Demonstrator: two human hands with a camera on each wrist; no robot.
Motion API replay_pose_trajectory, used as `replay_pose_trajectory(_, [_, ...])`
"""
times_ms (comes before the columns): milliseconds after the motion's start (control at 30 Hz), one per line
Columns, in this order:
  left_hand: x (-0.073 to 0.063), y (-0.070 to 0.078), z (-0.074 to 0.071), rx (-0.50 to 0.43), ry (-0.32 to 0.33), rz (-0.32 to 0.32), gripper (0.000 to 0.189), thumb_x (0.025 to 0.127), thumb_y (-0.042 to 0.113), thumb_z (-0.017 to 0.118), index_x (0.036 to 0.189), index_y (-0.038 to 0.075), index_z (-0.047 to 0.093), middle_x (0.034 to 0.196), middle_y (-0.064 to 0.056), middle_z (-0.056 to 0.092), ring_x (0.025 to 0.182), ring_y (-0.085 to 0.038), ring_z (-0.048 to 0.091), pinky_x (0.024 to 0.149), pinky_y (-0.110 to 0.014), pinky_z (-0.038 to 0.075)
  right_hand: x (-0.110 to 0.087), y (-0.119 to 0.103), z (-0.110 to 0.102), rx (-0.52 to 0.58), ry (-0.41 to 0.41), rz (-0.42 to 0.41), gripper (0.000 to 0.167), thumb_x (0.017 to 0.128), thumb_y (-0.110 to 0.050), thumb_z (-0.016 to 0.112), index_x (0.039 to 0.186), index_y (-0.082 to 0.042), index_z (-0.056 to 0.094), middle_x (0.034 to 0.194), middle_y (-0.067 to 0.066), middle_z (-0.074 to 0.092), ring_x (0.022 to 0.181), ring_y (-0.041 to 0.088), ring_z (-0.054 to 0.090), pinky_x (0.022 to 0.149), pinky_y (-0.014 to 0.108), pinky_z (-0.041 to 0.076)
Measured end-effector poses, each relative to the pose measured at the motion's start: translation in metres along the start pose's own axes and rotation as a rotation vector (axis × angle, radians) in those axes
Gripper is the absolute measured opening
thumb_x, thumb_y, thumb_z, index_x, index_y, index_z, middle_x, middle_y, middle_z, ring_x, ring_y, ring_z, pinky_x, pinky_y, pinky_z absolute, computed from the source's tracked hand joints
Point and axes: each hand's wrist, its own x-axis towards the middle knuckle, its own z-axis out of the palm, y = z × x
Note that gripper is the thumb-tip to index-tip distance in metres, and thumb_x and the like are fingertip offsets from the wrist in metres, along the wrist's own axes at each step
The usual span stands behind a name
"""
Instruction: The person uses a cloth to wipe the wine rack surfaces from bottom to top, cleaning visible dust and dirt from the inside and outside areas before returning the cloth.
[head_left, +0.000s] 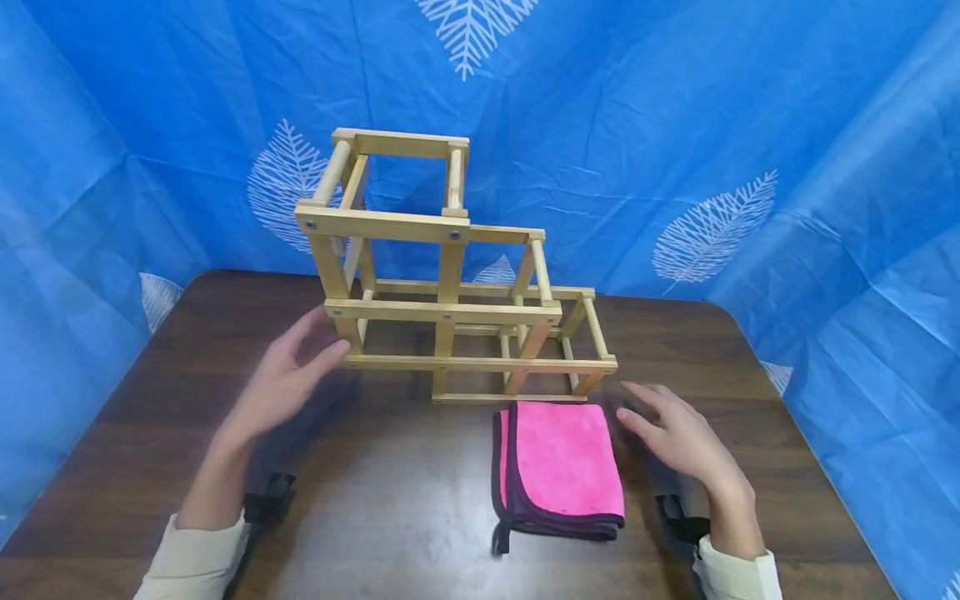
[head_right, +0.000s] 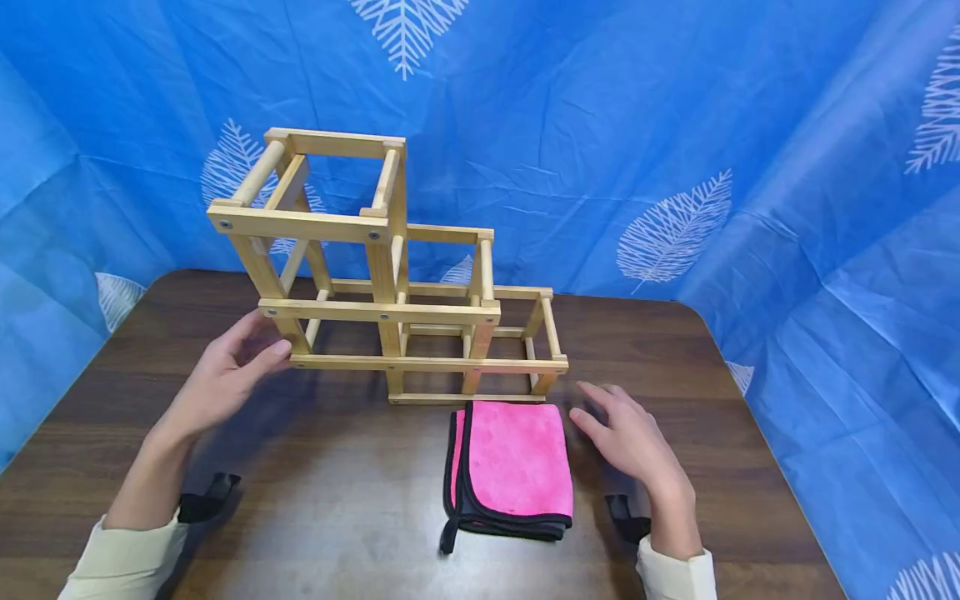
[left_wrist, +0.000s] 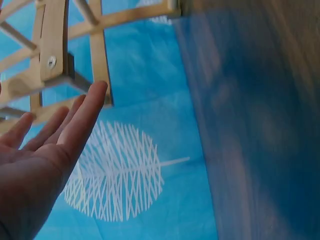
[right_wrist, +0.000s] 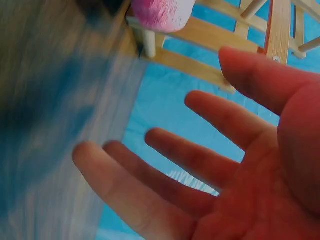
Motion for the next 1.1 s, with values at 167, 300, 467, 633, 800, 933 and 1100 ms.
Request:
replay_pose_trajectory(167, [0.002,0.001,0.013,-0.003,0.070,0.019,0.059,0.099,0.024,0.063,0.150,0.005,0.039,0.146,-0.019,0.046,0.131,-0.036,0.044,0.099,-0.058,0.041,0.004,-0.004,0.008,0.095,-0.040,-0.019,0.070,0.094,-0.038,0.066,0.146,0.002,0.041,0.137,0.029,0.048,0.103,0.040,0.061,0.077,0.050,0.056])
replay_pose_trajectory(300, [0.004,-0.002,0.019,-0.001,0.124,0.064,0.053,0.097,0.021,0.066,0.146,0.011,0.048,0.139,-0.012,0.053,0.126,-0.029,0.048,0.095,-0.040,0.047,0.007,-0.006,0.014,0.234,-0.094,0.005,0.084,0.091,-0.035,0.072,0.151,0.003,0.027,0.138,0.032,0.039,0.089,0.029,0.062,0.063,0.037,0.058])
replay_pose_trajectory(467, [0.007,-0.008,0.024,-0.006,0.178,0.110,0.046,0.095,0.015,0.068,0.139,0.010,0.057,0.138,-0.007,0.054,0.123,-0.024,0.051,0.093,-0.028,0.048,0.008,-0.010,0.020,0.373,-0.184,0.027,0.090,0.088,-0.030,0.076,0.151,0.003,0.021,0.141,0.031,0.033,0.093,0.029,0.063,0.064,0.037,0.058])
replay_pose_trajectory(633, [0.008,-0.010,0.025,-0.024,0.231,0.123,0.037,0.093,0.012,0.070,0.128,0.004,0.064,0.134,-0.010,0.058,0.126,-0.026,0.051,0.100,-0.052,0.043,0.010,-0.016,0.025,0.402,-0.246,-0.001,0.086,0.086,-0.027,0.077,0.148,0.000,0.025,0.136,0.025,0.043,0.104,0.034,0.060,0.078,0.042,0.057])
replay_pose_trajectory(800, [0.007,-0.008,0.025,-0.033,0.241,0.109,0.036,0.092,0.011,0.071,0.126,0.002,0.065,0.129,-0.011,0.061,0.123,-0.026,0.053,0.100,-0.050,0.044,0.011,-0.021,0.030,0.362,-0.259,-0.056,0.082,0.082,-0.025,0.081,0.146,-0.003,0.034,0.122,0.016,0.052,0.097,0.026,0.058,0.083,0.040,0.051])
replay_pose_trajectory(933, [0.007,-0.008,0.025,-0.019,0.237,0.105,0.036,0.092,0.011,0.070,0.127,0.002,0.065,0.128,-0.011,0.061,0.119,-0.025,0.055,0.098,-0.047,0.047,0.010,-0.024,0.032,0.241,-0.219,-0.065,0.077,0.079,-0.023,0.083,0.143,-0.003,0.045,0.114,0.013,0.053,0.095,0.025,0.053,0.078,0.039,0.048])
replay_pose_trajectory(1100, [0.007,-0.009,0.026,-0.033,0.234,0.107,0.036,0.093,0.012,0.070,0.127,0.001,0.065,0.127,-0.011,0.061,0.118,-0.026,0.055,0.098,-0.056,0.044,0.010,-0.026,0.034,0.165,-0.215,-0.035,0.067,0.078,-0.013,0.083,0.137,-0.003,0.053,0.108,0.010,0.058,0.089,0.023,0.055,0.074,0.038,0.049])
